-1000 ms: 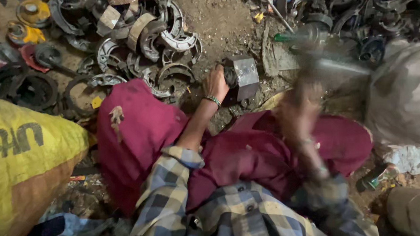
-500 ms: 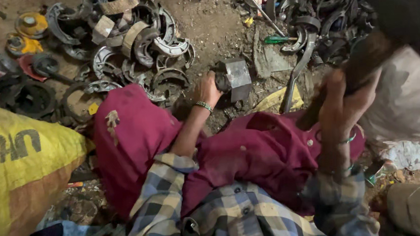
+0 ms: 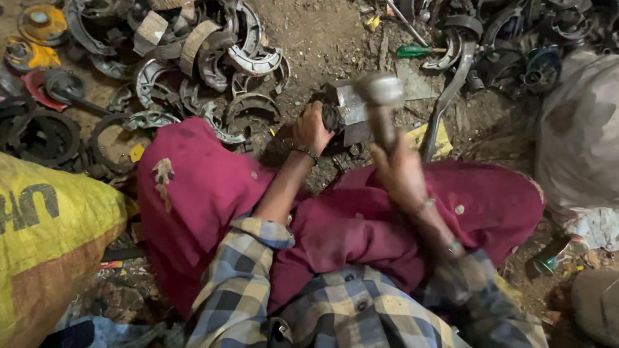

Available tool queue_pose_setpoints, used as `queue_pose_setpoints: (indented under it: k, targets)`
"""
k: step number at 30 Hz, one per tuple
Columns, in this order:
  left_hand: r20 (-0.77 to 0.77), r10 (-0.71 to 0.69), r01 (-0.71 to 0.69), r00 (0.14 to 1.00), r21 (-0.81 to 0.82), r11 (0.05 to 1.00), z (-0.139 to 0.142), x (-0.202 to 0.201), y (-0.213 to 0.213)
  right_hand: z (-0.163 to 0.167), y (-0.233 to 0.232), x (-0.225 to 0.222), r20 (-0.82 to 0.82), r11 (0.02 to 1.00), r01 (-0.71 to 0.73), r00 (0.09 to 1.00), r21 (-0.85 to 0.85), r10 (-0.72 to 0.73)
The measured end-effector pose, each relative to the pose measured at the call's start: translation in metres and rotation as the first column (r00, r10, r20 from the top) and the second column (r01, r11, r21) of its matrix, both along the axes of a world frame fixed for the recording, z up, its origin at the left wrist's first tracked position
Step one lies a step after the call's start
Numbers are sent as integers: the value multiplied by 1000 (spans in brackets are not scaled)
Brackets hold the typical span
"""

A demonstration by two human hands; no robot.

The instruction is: The person sits on the ground in a scrap-filled workshop and hammers curved metal brake shoe parts on a small anvil block, repositioning each piece between strikes and wiping or handling pieces with a cloth. They work through several parts one at a time, lifting pieces from the surrounding pile.

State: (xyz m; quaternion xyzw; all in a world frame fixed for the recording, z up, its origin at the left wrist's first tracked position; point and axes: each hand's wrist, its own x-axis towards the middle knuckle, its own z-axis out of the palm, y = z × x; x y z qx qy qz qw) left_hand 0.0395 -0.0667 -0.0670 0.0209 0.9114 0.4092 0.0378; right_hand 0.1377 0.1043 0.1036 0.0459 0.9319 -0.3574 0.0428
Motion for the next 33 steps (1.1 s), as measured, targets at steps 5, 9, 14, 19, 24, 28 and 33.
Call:
queue_pose_setpoints:
  k: [5, 9, 14, 19, 24, 28, 33]
  targets:
    - [39, -18, 20, 999, -56, 998, 4, -2, -1, -29, 2, -11, 21, 997, 61, 998, 44, -62]
    - [1, 24, -24, 1000, -62, 998, 8, -3, 4, 28, 19, 0, 29, 910, 185, 982, -372, -188]
    - [63, 25, -21, 998, -73, 997, 18, -2, 4, 100, 41, 9, -596, 848, -159, 775, -505, -210]
    - [57, 23, -19, 998, -75, 997, 11, 1, 2, 51, 30, 3, -581, 918, 92, 797, 386, 164]
    - [-579, 52, -41, 814, 33, 999, 3, 1, 2, -34, 18, -8, 35, 948, 33, 998, 316, -46]
    - [4, 4, -4, 1000, -97, 995, 8, -1, 7, -10, 48, -11, -288, 991, 98, 955, 91, -68]
    - [43, 12, -8, 999, -74, 997, 19, 1, 2, 99, 87, -1, -424, 550, -222, 864, -805, -273]
